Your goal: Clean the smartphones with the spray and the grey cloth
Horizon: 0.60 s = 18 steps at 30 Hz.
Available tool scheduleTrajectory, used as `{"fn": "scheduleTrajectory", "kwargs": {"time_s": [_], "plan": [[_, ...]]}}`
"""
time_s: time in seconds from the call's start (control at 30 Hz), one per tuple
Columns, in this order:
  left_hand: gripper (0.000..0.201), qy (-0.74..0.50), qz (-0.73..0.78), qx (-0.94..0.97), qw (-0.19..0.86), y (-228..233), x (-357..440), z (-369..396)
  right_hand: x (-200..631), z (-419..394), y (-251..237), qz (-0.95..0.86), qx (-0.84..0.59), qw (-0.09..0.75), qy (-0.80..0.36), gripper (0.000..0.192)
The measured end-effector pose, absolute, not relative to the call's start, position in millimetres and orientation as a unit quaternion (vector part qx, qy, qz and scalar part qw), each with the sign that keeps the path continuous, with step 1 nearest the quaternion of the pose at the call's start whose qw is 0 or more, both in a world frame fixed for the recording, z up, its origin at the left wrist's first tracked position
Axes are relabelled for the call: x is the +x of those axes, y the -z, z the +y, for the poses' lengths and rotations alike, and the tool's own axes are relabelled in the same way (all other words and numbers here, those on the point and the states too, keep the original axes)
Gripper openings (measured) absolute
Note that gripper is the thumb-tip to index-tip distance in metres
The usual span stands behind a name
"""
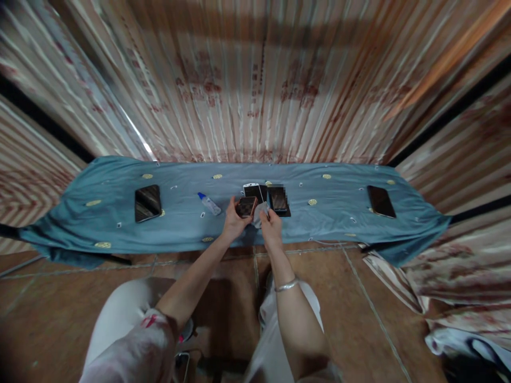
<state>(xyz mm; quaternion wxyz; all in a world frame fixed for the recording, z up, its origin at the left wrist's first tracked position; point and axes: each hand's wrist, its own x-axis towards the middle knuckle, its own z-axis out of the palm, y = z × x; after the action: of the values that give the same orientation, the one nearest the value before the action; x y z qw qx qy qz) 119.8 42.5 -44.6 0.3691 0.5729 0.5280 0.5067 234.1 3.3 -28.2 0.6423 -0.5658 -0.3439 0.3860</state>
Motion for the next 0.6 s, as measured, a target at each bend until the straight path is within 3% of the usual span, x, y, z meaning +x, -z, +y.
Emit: {"fn": "scheduleTrajectory", "kwargs": {"time_s": [0.2,0.6], "plan": [[0.101,-0.465,0.584,0.597,0.293,43.8,136.7,57.6,241.1,7.3,25.4,-0.301,-0.554,0.672,-0.389,0.040],[0.100,-0.481,0.588,0.572,0.310,44.1,163.6,81.6,248.3,3.2,15.7,-0.281,-0.521,0.687,-0.422,0.036]]}}
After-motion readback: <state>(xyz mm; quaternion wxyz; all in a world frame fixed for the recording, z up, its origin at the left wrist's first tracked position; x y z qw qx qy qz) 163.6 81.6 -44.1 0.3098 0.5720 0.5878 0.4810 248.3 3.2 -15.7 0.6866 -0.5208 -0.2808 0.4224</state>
